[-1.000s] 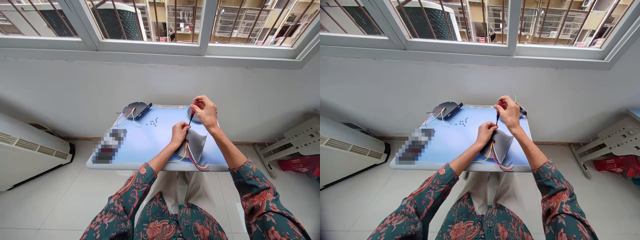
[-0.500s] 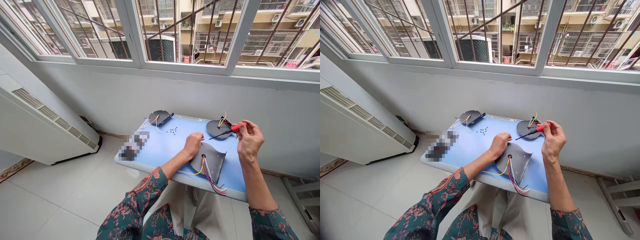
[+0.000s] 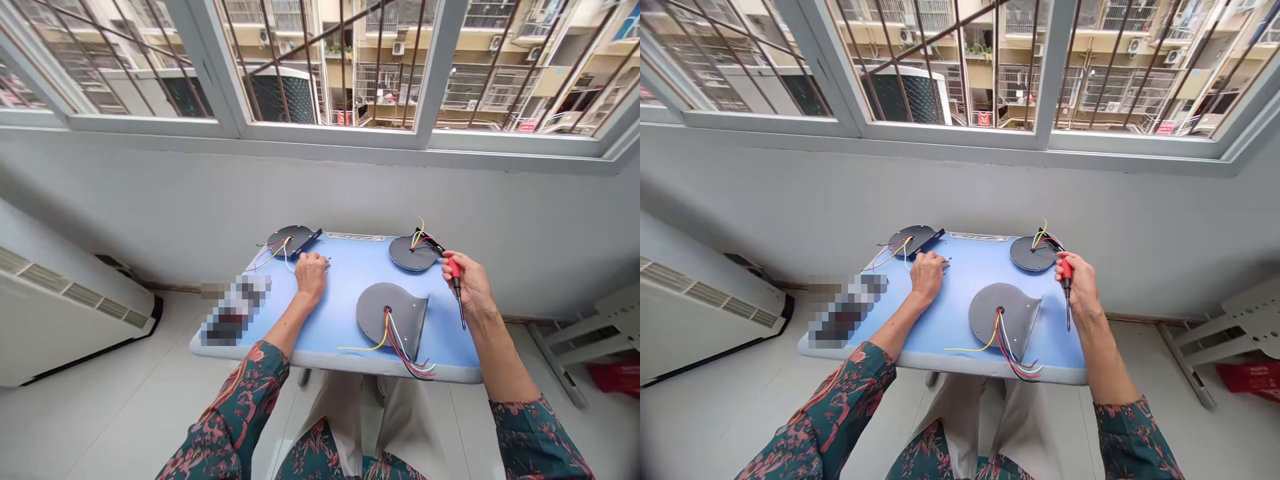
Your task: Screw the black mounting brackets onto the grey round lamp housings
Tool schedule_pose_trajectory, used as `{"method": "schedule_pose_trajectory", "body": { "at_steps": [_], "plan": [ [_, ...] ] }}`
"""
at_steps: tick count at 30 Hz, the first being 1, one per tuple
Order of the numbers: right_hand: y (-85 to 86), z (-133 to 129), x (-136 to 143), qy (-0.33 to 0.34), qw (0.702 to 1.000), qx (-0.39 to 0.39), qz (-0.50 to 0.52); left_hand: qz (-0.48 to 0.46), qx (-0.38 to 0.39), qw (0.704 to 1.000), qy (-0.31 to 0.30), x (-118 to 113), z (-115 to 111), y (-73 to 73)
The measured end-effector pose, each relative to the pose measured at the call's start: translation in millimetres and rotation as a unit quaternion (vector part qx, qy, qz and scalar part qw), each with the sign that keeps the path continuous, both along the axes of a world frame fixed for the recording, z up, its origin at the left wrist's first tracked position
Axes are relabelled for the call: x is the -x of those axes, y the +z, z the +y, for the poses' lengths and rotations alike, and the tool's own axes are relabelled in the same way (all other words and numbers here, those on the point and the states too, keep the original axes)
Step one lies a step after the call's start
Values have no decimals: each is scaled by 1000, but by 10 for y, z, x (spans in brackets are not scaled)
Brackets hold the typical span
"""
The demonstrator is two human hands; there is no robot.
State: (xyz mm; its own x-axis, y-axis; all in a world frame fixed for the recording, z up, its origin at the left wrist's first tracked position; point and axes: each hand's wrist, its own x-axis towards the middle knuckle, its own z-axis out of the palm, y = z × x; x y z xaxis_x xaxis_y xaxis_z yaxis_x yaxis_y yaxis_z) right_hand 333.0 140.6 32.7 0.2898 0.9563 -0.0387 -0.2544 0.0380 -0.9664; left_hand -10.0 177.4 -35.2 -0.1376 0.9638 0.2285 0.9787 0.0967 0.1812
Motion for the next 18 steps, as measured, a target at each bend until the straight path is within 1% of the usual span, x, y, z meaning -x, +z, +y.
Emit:
{"method": "schedule_pose_trajectory", "body": {
  "at_steps": [2,4,7,9,10,11,12,14,15,16,18],
  "plan": [
    [49,-132,1,39,998,34,-43,-5,-5,1000,-3,14,-10,-13],
    [57,-302,11,75,990,73,-98,-12,-19,1000,-9,6,-43,15],
    [-7,-587,38,118,964,147,-189,-41,-68,996,-30,-86,-192,114],
    [-73,-758,58,141,940,195,-242,-92,-81,991,-49,-202,-358,175],
    [-103,-830,68,152,929,214,-262,-134,-62,987,-59,-269,-452,194],
    [-130,-891,80,163,919,229,-277,-189,-20,979,-71,-338,-547,203],
    [-153,-941,94,177,910,240,-287,-250,37,964,-83,-406,-637,204],
    [-190,-1008,129,206,898,254,-295,-363,142,914,-108,-529,-785,188],
    [-206,-1025,152,217,894,258,-297,-403,173,890,-119,-581,-838,176],
    [-221,-1031,177,224,891,260,-299,-431,187,874,-126,-627,-876,163],
    [-245,-1015,233,226,888,262,-304,-460,190,858,-126,-696,-908,142]
  ]
}}
